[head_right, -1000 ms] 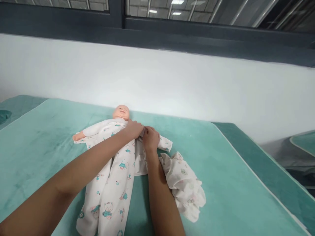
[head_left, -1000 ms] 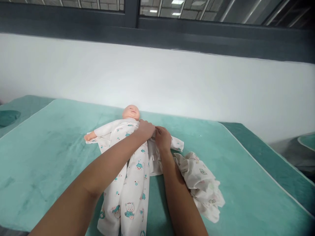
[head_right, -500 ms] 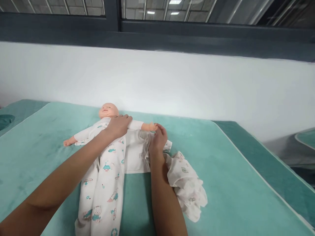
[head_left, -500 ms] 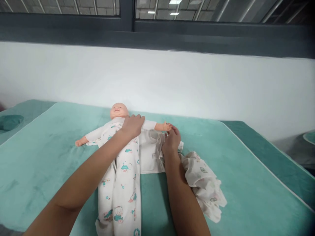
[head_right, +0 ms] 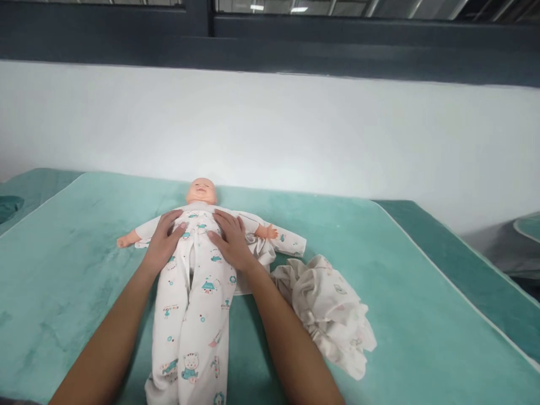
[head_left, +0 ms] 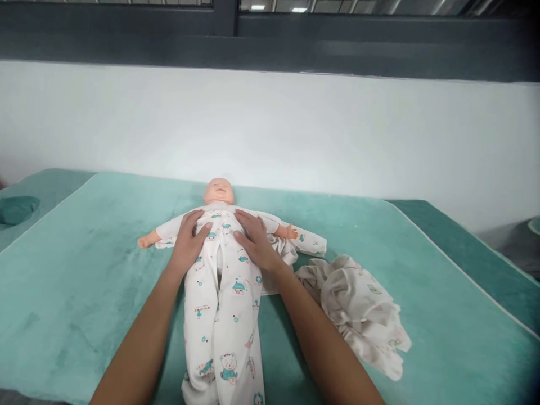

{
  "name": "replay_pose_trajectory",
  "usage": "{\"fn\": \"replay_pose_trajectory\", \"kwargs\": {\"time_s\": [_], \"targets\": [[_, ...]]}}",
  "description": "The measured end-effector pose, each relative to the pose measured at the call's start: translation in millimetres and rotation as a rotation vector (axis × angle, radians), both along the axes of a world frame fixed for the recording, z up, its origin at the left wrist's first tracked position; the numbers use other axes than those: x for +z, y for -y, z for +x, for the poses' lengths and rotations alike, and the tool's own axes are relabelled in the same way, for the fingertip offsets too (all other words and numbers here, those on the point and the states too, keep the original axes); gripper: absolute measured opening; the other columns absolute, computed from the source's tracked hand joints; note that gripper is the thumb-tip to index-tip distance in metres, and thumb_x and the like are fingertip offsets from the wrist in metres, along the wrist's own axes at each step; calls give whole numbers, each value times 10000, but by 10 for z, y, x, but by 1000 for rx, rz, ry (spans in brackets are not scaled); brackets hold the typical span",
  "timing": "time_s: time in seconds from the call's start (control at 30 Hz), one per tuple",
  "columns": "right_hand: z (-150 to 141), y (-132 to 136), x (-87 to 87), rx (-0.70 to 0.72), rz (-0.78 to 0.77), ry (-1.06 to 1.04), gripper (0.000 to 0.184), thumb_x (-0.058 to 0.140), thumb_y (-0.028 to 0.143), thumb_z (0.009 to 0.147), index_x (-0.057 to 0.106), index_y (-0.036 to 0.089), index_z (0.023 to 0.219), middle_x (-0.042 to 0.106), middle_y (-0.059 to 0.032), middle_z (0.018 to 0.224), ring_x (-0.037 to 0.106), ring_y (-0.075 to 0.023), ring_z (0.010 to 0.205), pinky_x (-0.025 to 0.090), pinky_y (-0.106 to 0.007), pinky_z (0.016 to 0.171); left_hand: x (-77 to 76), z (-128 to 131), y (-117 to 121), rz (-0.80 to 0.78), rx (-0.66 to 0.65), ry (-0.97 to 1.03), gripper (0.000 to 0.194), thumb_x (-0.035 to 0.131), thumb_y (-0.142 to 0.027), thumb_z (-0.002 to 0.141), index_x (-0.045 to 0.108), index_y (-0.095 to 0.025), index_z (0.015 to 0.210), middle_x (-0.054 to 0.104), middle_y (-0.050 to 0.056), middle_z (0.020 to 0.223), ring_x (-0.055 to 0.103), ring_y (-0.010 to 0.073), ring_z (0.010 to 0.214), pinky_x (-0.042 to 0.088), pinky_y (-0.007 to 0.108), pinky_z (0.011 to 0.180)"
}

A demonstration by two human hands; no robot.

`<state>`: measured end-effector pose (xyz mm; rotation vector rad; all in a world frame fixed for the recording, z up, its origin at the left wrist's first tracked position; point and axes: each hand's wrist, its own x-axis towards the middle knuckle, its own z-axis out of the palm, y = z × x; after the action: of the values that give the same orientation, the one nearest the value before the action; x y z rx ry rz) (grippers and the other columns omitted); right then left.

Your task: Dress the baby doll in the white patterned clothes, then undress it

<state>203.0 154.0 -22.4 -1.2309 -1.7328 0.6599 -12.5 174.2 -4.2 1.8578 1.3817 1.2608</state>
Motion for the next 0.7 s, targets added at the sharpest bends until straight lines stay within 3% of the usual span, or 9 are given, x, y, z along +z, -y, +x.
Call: {"fn": "replay_pose_trajectory", "kwargs": {"time_s": [0.07, 0.13, 0.27, 0.37, 0.53, 0.7], "targets": [[-8, -1, -14, 24, 1, 48, 464, 529, 451, 963, 546, 271, 1390, 446, -73, 1563, 335, -287, 1488, 78, -546, 1270, -60, -25, 7, -21, -24, -11, 396, 638, -421, 901, 586, -253, 1256, 523, 75, 1416, 467, 241, 1370, 369, 413, 1176], [26, -16, -28, 29, 3, 53, 486, 576, 487, 932, 546, 268, 1365, 443, -77, 1557, 330, -286, 1486, 153, -539, 1254, -61, 4, 28, 2, -24, -64, 393, 697, -410, 862, 600, -248, 1207, 521, 75, 1407, 455, 250, 1369, 346, 433, 1190], [72, -19, -64, 3, 13, 29, 417, 700, 497, 842, 606, 269, 1178, 436, -85, 1543, 354, -291, 1456, 266, -503, 1210, -34, 73, 101, 166, 36, -162, 220, 705, -398, 868, 631, -235, 995, 552, 73, 1326, 487, 253, 1298, 391, 438, 1128], [61, 23, -85, 15, 55, -21, 327, 730, 509, 816, 633, 271, 1018, 429, -72, 1517, 371, -287, 1423, 318, -481, 1180, -68, 83, 146, 265, 117, -268, 213, 671, -424, 896, 613, -234, 820, 619, 67, 1129, 541, 256, 1149, 426, 439, 1021], [51, 142, -71, 39, 121, -85, 334, 637, 548, 877, 633, 235, 759, 526, -96, 1260, 473, -285, 1247, 369, -478, 1113, -153, 22, 172, 331, 127, -385, 413, 518, -429, 984, 501, -227, 624, 577, 32, 707, 552, 220, 825, 399, 414, 864], [109, 312, -89, 88, 87, -36, 460, 466, 564, 957, 538, 232, 646, 590, -65, 928, 546, -243, 982, 448, -429, 962, -225, -142, 250, 296, 120, -414, 481, 394, -373, 1019, 438, -223, 564, 514, 24, 587, 543, 198, 681, 382, 402, 827]]}}
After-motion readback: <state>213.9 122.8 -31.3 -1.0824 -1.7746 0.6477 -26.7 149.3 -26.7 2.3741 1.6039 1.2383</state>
